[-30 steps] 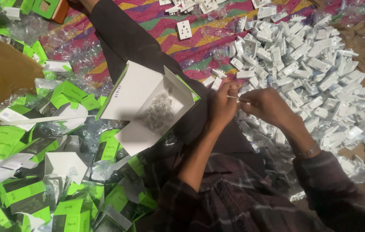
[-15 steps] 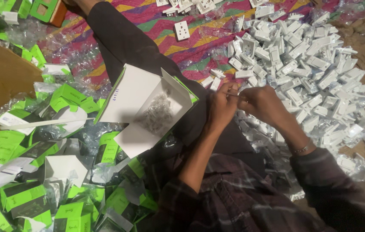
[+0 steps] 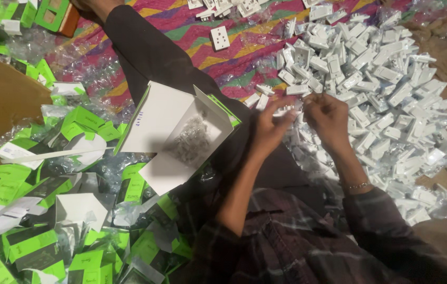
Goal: The person sits on the floor and packs small white product boxes into green and white cardboard boxes, taking items one at a time from a pile beside them and placing them into an open box on their lap. They occasionally reach into a box of plastic bags and handle the packaging materials.
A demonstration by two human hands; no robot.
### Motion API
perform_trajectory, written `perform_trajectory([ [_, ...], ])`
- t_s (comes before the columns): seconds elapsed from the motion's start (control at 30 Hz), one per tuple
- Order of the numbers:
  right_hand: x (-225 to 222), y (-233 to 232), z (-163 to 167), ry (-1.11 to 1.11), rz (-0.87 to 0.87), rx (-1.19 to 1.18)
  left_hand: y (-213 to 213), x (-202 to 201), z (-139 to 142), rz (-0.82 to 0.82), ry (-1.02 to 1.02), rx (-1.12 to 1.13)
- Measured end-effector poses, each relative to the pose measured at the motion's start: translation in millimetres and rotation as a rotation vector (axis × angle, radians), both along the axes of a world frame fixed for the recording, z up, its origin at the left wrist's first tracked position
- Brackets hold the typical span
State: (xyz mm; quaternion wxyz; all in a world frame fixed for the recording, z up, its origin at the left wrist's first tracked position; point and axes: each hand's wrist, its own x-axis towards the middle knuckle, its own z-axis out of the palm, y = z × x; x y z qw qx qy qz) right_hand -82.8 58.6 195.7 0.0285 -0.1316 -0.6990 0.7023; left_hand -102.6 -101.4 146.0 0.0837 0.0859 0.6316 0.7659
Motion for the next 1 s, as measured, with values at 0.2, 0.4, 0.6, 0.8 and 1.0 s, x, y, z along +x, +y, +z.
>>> perform_trajectory([
  [0.2,-10,-13,-11,0.027,-0.091,0.018,1,1,2,-0.053,-0.101,0.068],
  [0.4,-23,-43,-32,-0.074,-0.059,-0.084,-7,-1,15,0.069,-0.242,0.221],
  [0.6,12,-15,-16,0.043,0.199,0.437,1,-3,8,0.158,0.105,-0.231],
  [0.8,18,-6,-15,0.094,0.047,0.278,3,-8,-5,-0.067,-0.193,0.121],
  [1.0,23,-10,-6,-0.048,0.530,0.709,-1,-9,-23,0.142,-0.371,0.389],
])
